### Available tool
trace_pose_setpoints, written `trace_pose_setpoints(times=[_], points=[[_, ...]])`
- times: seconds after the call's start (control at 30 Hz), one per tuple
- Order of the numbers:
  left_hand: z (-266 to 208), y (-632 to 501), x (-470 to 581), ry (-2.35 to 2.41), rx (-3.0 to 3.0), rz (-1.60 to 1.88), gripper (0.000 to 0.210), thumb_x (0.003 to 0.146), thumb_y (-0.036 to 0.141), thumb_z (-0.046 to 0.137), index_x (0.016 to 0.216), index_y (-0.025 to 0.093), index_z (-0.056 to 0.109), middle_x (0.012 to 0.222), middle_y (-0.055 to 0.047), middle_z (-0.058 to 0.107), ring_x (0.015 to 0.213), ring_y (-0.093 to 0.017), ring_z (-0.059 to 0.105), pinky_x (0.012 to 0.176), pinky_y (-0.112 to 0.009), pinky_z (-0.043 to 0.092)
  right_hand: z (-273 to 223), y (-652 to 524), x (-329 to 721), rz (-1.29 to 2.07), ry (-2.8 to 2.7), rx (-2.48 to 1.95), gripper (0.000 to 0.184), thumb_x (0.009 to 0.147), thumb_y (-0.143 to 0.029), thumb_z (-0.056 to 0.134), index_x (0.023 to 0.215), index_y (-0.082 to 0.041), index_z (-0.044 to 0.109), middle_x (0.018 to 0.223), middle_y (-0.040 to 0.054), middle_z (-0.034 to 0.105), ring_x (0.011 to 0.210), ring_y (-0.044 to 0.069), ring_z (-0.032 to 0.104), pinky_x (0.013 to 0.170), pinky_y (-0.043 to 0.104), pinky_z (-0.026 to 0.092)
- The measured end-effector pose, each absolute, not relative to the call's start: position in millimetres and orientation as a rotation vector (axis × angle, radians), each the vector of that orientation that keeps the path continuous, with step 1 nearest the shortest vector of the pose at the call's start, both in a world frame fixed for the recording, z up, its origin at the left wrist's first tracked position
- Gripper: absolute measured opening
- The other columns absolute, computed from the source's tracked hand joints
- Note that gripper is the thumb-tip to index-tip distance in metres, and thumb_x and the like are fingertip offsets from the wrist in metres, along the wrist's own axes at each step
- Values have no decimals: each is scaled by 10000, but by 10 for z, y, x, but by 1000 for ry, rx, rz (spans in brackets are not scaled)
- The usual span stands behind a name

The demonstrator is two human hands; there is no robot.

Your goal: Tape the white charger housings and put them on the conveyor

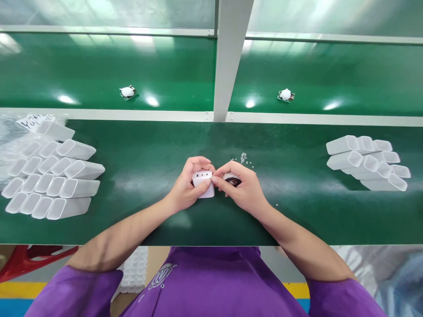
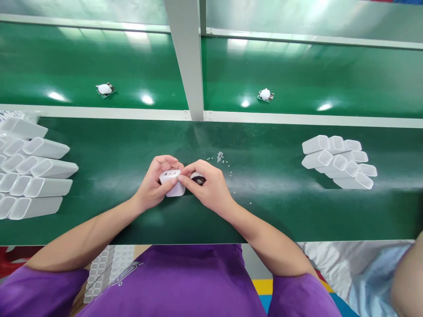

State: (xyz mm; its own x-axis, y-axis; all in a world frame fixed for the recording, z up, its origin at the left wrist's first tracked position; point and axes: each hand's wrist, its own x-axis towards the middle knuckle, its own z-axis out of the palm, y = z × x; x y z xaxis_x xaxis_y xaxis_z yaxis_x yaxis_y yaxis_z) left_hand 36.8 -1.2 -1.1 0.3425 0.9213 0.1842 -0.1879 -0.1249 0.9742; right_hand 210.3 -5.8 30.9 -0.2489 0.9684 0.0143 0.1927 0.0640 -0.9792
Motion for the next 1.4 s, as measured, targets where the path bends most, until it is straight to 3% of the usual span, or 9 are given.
trace_pose_setpoints(times=[0.27,0.5,0.7,0.9,1.4], points=[[-60,-4,364,671,1357,1160,311,884,236,604,1146,232,437,940,-36,625,723,-136,656,628,-256,536,347,-14,2095,1638,-1239,-1073,143,871,-327,613,896,-189,582,706,-26,591,574,100,600,458,192,509],[-66,21,317,676,1414,1153,334,874,197,610,1160,224,440,948,-35,631,738,-122,645,636,-238,545,303,12,2112,1714,-1127,-936,238,824,-243,657,1037,-207,556,957,-2,548,723,106,651,583,229,596],[-26,1,336,736,1484,1139,330,874,164,585,1158,227,431,928,-20,625,719,-108,643,620,-215,528,277,-101,2085,1221,-1479,-1016,128,974,-247,477,1085,-233,539,927,2,592,541,57,583,451,185,494],[12,-65,371,814,1593,1039,362,852,105,563,1165,228,427,952,-17,627,735,-94,629,619,-196,475,258,-134,2065,707,-1786,-939,228,972,-112,419,1122,-230,545,957,33,641,850,134,642,727,272,552],[46,-53,357,848,1599,983,335,871,212,584,1160,226,413,935,-25,624,699,-101,599,580,-211,441,201,-122,2059,577,-1875,-887,274,961,-95,425,1157,-245,545,977,33,631,872,132,629,724,256,544]])
